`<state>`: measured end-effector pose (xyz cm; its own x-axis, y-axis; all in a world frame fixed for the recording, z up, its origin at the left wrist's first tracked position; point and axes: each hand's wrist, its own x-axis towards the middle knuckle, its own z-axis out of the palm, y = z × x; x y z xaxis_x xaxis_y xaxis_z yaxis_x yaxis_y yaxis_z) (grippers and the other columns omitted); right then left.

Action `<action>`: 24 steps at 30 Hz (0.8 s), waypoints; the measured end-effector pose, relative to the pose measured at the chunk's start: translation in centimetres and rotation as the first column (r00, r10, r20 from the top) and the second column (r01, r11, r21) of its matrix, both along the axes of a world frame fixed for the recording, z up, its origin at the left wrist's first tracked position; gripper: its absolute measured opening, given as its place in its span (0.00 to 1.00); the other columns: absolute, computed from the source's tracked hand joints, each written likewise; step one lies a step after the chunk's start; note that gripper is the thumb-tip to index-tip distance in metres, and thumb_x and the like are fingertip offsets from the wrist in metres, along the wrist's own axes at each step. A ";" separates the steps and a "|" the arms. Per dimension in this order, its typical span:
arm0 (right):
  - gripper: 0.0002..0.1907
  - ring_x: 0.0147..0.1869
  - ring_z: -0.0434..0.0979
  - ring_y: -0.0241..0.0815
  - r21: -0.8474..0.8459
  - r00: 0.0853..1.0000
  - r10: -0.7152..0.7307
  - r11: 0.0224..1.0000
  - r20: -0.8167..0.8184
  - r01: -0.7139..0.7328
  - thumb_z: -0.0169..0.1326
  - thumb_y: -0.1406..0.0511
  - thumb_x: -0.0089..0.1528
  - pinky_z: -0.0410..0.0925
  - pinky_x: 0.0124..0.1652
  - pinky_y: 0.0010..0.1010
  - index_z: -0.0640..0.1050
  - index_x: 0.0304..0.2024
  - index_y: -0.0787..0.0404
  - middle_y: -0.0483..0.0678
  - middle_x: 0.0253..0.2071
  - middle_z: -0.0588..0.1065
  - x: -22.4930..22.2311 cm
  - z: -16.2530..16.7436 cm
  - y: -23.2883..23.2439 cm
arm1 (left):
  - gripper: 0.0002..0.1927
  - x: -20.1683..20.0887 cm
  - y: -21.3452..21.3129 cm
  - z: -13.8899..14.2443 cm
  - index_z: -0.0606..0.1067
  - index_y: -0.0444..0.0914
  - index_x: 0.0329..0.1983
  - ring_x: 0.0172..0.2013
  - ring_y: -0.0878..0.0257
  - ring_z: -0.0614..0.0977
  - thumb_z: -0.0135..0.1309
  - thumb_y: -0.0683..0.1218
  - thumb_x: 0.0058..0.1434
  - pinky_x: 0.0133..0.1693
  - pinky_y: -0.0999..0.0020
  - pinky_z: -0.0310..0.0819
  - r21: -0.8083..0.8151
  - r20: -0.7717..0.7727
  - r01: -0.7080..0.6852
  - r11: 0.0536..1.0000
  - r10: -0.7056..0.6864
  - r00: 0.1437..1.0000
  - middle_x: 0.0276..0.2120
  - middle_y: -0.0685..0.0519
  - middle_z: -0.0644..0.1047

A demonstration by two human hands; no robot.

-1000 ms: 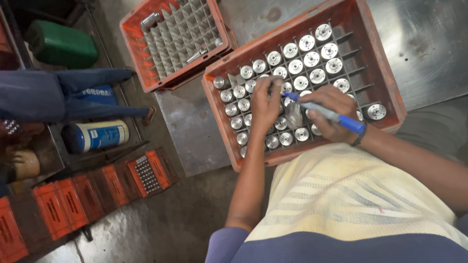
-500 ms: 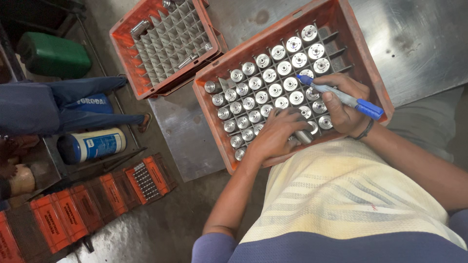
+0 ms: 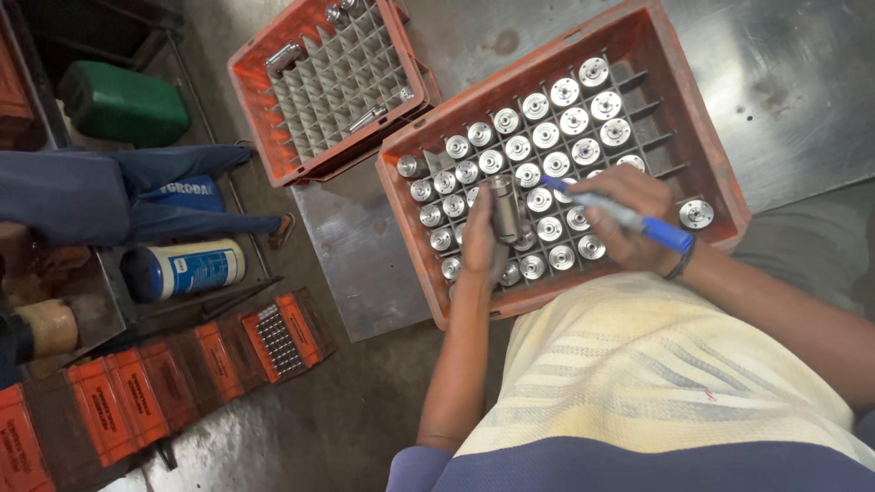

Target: The person repeatedly picks up small cylindrical metal parts from an orange crate, marks each with a blue marker, and places them back into the crate. The person also moves a second crate of parts into view and continues marking.

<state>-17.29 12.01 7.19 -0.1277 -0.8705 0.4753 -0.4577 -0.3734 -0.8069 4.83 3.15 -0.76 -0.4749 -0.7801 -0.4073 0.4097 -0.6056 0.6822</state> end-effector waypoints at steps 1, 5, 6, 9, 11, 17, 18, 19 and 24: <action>0.12 0.38 0.78 0.48 -0.034 0.997 0.062 0.997 -0.053 -0.064 0.51 0.64 0.66 0.70 0.41 0.38 0.79 0.46 0.65 0.53 0.37 0.79 0.3 0.2 -0.1 | 0.17 -0.2 -0.1 -0.4 0.71 0.39 0.60 0.39 0.63 0.78 0.44 0.53 0.77 0.40 0.64 0.75 -0.039 0.065 -0.029 0.999 0.031 0.997 0.42 0.52 0.76; 0.12 0.33 0.75 0.49 -0.110 0.953 0.215 0.964 -0.212 -0.241 0.53 0.65 0.61 0.68 0.38 0.41 0.80 0.42 0.66 0.52 0.31 0.76 1.1 1.0 -0.9 | 0.19 -0.9 -0.5 -1.2 0.71 0.34 0.61 0.42 0.67 0.79 0.44 0.53 0.78 0.44 0.70 0.76 -0.009 0.127 -0.106 0.994 0.107 0.986 0.44 0.52 0.77; 0.12 0.33 0.75 0.49 -0.118 0.944 0.232 0.957 -0.235 -0.265 0.53 0.65 0.60 0.68 0.39 0.41 0.80 0.42 0.66 0.52 0.30 0.76 1.1 1.2 -1.1 | 0.19 -1.1 -0.5 -1.1 0.71 0.33 0.61 0.42 0.67 0.79 0.44 0.52 0.78 0.44 0.70 0.76 -0.019 0.135 -0.119 0.993 0.120 0.983 0.44 0.52 0.77; 0.11 0.34 0.75 0.48 -0.100 0.985 0.133 0.985 -0.109 -0.144 0.53 0.66 0.64 0.66 0.38 0.40 0.80 0.44 0.66 0.52 0.31 0.77 0.8 1.3 -1.4 | 0.14 -1.3 -0.8 -0.6 0.68 0.35 0.57 0.34 0.64 0.77 0.49 0.48 0.75 0.34 0.67 0.72 -0.155 0.255 -0.047 0.987 0.085 0.963 0.42 0.52 0.76; 0.11 0.34 0.75 0.48 -0.079 0.991 0.106 0.990 -0.083 -0.113 0.53 0.66 0.64 0.66 0.38 0.39 0.80 0.44 0.66 0.52 0.32 0.77 0.8 1.2 -1.3 | 0.12 -1.4 -1.0 0.1 0.67 0.38 0.55 0.33 0.62 0.77 0.51 0.46 0.73 0.32 0.65 0.72 -0.187 0.277 -0.023 0.982 0.075 0.958 0.40 0.51 0.75; 0.10 0.28 0.73 0.45 -0.095 0.953 0.243 0.960 -0.181 -0.263 0.55 0.68 0.57 0.66 0.35 0.38 0.81 0.41 0.64 0.49 0.27 0.77 1.6 0.7 -1.2 | 0.16 -1.6 -1.4 1.7 0.74 0.36 0.56 0.42 0.65 0.80 0.45 0.50 0.75 0.43 0.70 0.75 0.007 -0.002 -0.138 0.990 0.138 0.990 0.44 0.51 0.80; 0.11 0.28 0.73 0.45 -0.099 0.947 0.260 0.954 -0.190 -0.282 0.54 0.69 0.56 0.66 0.35 0.39 0.80 0.41 0.64 0.49 0.28 0.77 1.7 0.7 -1.3 | 0.16 -1.7 -1.4 1.7 0.74 0.36 0.56 0.43 0.65 0.80 0.45 0.50 0.75 0.45 0.70 0.76 0.024 0.012 -0.159 0.987 0.158 0.987 0.44 0.52 0.80; 0.11 0.30 0.74 0.46 -0.086 0.963 0.216 0.969 -0.162 -0.232 0.55 0.69 0.57 0.66 0.37 0.39 0.80 0.42 0.64 0.50 0.29 0.77 1.9 0.8 -1.3 | 0.16 -1.8 -1.3 1.6 0.74 0.35 0.56 0.44 0.65 0.80 0.45 0.50 0.74 0.47 0.70 0.76 0.039 0.027 -0.179 0.983 0.179 0.984 0.45 0.53 0.80; 0.14 0.34 0.76 0.48 -0.076 0.928 0.334 0.934 -0.163 -0.349 0.57 0.69 0.56 0.68 0.38 0.39 0.79 0.44 0.64 0.51 0.33 0.77 2.4 1.3 -0.9 | 0.21 -1.8 -1.3 0.9 0.75 0.31 0.55 0.33 0.66 0.78 0.45 0.55 0.79 0.34 0.71 0.75 -0.084 -0.097 -0.110 0.990 0.102 0.990 0.35 0.52 0.77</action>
<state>-14.94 11.11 8.51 0.2459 -0.7951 0.5544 -0.3970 -0.6044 -0.6907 3.01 1.89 0.10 -0.4199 -0.8591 -0.2927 0.5318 -0.4943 0.6877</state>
